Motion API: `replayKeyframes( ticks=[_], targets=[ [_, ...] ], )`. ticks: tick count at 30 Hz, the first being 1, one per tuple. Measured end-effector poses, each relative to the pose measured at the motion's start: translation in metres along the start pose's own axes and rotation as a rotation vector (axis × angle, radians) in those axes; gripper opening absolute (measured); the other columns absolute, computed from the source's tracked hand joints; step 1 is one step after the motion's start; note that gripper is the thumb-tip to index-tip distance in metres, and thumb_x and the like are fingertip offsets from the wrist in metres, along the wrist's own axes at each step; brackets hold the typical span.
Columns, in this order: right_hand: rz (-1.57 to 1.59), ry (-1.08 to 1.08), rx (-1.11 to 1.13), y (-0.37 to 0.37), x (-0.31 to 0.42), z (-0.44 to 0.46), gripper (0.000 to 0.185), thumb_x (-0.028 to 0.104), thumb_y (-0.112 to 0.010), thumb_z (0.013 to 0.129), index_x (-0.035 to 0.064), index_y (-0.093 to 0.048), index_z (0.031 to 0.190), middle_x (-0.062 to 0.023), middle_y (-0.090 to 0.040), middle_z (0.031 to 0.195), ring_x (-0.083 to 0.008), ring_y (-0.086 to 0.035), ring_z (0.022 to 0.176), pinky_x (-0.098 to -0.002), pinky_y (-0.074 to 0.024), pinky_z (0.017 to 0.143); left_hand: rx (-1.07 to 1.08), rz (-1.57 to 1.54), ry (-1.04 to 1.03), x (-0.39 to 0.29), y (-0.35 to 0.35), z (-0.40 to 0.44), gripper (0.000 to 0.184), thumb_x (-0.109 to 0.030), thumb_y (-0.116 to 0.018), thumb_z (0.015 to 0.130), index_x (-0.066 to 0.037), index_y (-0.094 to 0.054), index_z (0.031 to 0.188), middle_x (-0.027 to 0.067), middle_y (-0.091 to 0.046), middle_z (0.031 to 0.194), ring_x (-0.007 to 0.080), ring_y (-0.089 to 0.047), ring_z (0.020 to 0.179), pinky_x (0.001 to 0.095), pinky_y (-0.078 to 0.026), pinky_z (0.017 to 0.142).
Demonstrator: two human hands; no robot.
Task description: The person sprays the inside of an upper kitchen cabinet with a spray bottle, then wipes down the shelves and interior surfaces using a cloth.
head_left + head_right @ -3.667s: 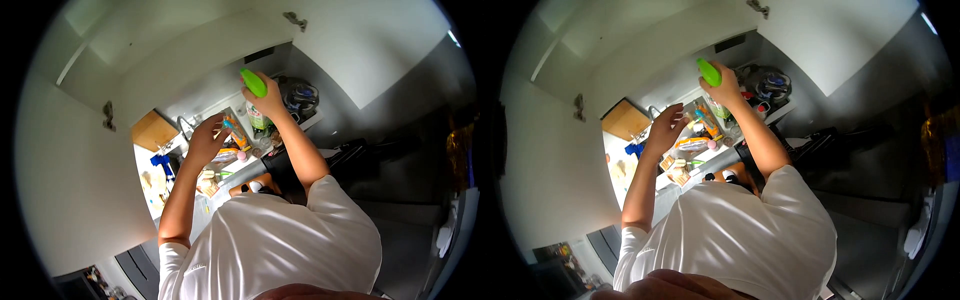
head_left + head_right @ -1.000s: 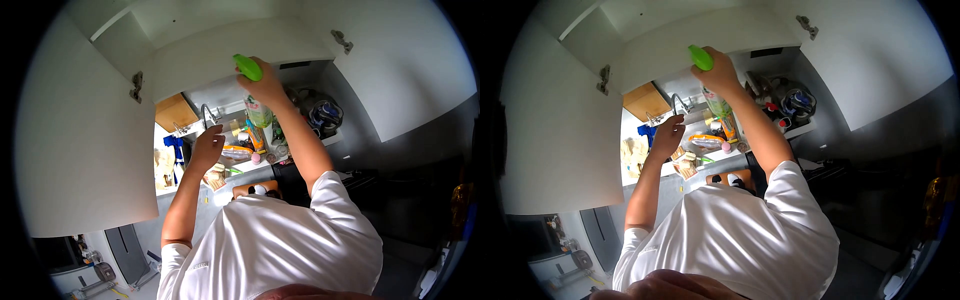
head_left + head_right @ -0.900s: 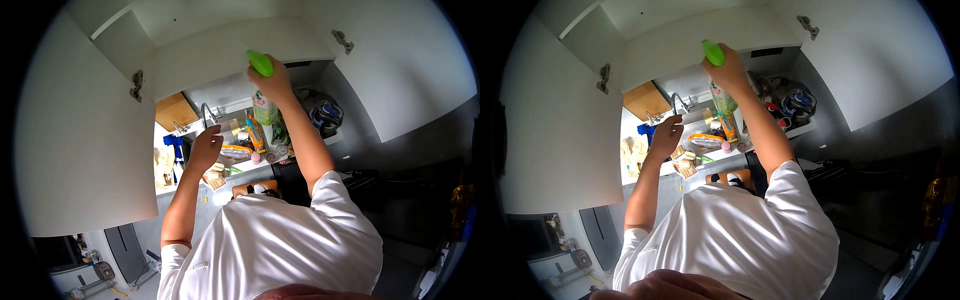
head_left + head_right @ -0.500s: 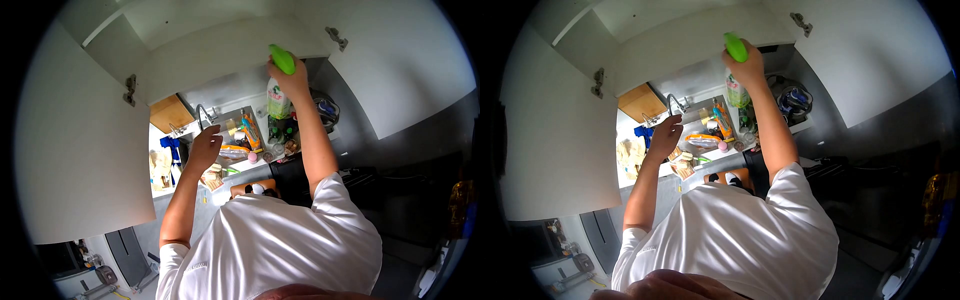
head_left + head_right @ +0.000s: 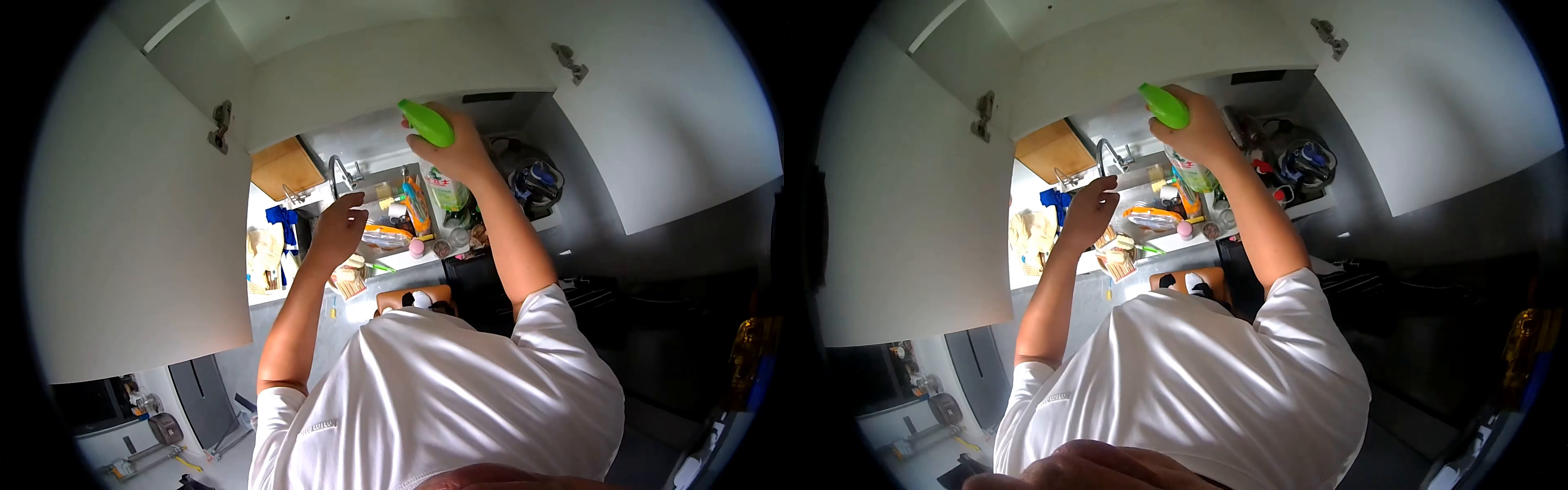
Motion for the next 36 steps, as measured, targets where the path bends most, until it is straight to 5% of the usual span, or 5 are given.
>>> replayKeyframes(
  ticks=[16,24,25,29,36],
  targets=[
    [0.011,-0.052,0.029,-0.007,-0.013,-0.019,0.025,0.008,-0.074,0.086,0.0035,-0.070,0.111,-0.0074,-0.076,0.102,-0.0173,-0.072,0.096,-0.0332,-0.0546,0.090,0.024,0.007,0.000,-0.001,-0.003,0.000,0.039,-0.013,-0.065,0.101,0.000,-0.063,0.137,0.0184,-0.071,0.130,0.0244,-0.074,0.107,0.0354,-0.059,0.091],
    [0.007,-0.070,-0.337,0.083,-0.051,-0.047,0.033,0.006,-0.074,0.086,0.0016,-0.071,0.119,-0.0084,-0.076,0.105,-0.0138,-0.071,0.096,-0.0303,-0.0557,0.085,0.021,0.046,-0.007,-0.005,-0.008,0.006,0.038,-0.014,-0.065,0.101,0.000,-0.064,0.136,0.0194,-0.072,0.128,0.0287,-0.074,0.110,0.0370,-0.060,0.092],
    [-0.002,-0.074,-0.441,0.100,-0.054,-0.052,0.028,0.013,-0.074,0.083,0.0032,-0.073,0.110,-0.0127,-0.077,0.098,-0.0238,-0.075,0.088,-0.0358,-0.0567,0.084,0.025,0.044,-0.011,-0.006,-0.008,0.006,0.036,-0.014,-0.064,0.101,0.000,-0.064,0.135,0.0196,-0.072,0.128,0.0286,-0.074,0.110,0.0368,-0.060,0.091],
    [-0.183,-0.101,-0.653,0.151,-0.071,-0.065,0.018,0.012,-0.073,0.083,0.0039,-0.072,0.099,-0.0120,-0.076,0.090,-0.0284,-0.075,0.085,-0.0370,-0.0571,0.081,0.059,0.050,-0.009,-0.011,-0.014,0.008,0.037,-0.014,-0.065,0.101,0.001,-0.064,0.135,0.0193,-0.072,0.127,0.0273,-0.075,0.109,0.0368,-0.061,0.091],
    [-0.106,-0.119,-0.681,0.174,-0.077,-0.071,0.020,0.012,-0.074,0.083,0.0037,-0.072,0.101,-0.0100,-0.076,0.089,-0.0232,-0.075,0.085,-0.0348,-0.0569,0.081,0.095,0.083,-0.044,-0.024,-0.031,0.012,0.037,-0.013,-0.065,0.101,0.001,-0.064,0.135,0.0195,-0.072,0.128,0.0272,-0.075,0.109,0.0365,-0.061,0.090]
  ],
)
Point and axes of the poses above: each hand's wrist, its own z-axis towards the middle knuckle, its own y-axis out of the back of the hand, x = y × z, the point moved 9 cm from there along z, towards the middle knuckle
